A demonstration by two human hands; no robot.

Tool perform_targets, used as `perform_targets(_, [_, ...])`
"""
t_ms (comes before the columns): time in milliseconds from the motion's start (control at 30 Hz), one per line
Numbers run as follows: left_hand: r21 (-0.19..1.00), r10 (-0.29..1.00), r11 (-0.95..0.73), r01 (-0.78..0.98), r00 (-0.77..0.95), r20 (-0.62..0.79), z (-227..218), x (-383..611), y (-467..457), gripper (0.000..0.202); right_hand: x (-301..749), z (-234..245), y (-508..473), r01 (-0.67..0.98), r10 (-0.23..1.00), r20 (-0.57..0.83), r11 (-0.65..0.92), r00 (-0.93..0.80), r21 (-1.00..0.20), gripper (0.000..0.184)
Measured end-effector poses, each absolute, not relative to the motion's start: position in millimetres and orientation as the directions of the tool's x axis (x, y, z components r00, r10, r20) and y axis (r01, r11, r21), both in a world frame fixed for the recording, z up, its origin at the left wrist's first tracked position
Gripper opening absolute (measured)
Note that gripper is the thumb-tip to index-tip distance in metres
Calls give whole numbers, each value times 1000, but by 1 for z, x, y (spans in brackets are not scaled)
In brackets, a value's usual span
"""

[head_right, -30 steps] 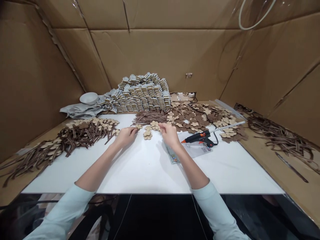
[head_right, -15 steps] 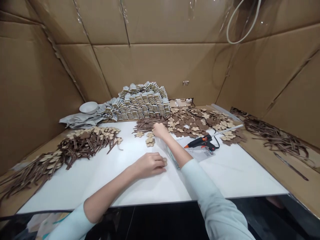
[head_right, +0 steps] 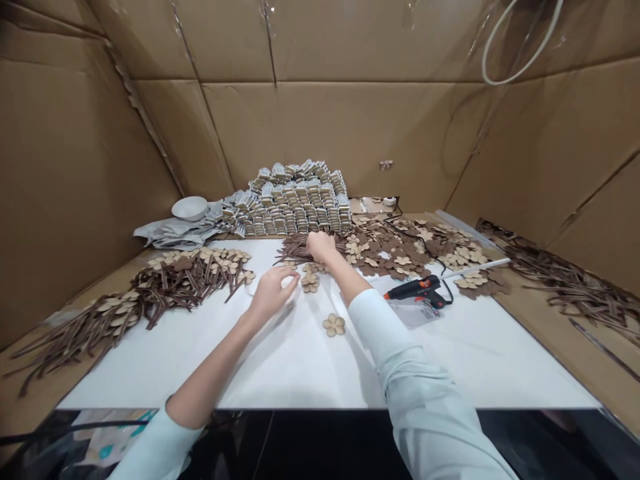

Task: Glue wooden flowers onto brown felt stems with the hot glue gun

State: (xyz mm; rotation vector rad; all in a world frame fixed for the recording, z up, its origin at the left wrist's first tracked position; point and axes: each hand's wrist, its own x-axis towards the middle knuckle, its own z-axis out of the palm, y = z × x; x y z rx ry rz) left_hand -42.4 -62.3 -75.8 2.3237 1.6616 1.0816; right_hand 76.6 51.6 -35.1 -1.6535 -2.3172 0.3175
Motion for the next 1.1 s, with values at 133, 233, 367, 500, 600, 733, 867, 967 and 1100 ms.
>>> perform_targets(133, [574, 864, -358, 736, 29, 502, -71, -51, -56, 23, 86, -19, 43, 785, 917, 172, 398, -361, -475, 20])
perform_targets(233, [586, 793, -417, 695, -38, 608, -68, -47, -58, 34, 96, -10, 29, 626, 879, 216, 458, -425, -631, 22])
perform_targets(367, [512, 626, -500, 699, -118, 771, -60, -31, -63, 39, 116, -7, 1, 263, 830, 186, 366, -526, -893, 16])
perform_targets(500, [441, 626, -587, 679, 35, 779, -53, -14, -63, 28, 134, -10, -29, 157, 854, 122, 230, -506, -960, 17])
perform_targets(600, [555, 717, -561, 614, 25, 697, -52, -1, -62, 21, 145, -13, -45, 12, 887, 125, 146, -445, -989, 24])
perform_targets(733, [832, 901, -360, 422, -72, 427, -50, 11, -59, 16, 157, -24, -51, -193, 927, 124, 58, -353, -979, 31])
perform_targets(867, [988, 985, -153, -24, 72, 155, -46, 16, -54, 24, 164, -36, -43, -243, 964, 146, 90, -221, -966, 32])
perform_targets(967, [970, 989, -28, -241, 138, 62, -41, 19, -49, 26, 166, -41, -37, -240, 976, 139, 96, -167, -966, 33])
perform_targets(1100, [957, 992, 55, -286, 122, -21, -40, 23, -44, 16, 166, -43, -37, -163, 978, 139, 113, -157, -980, 34])
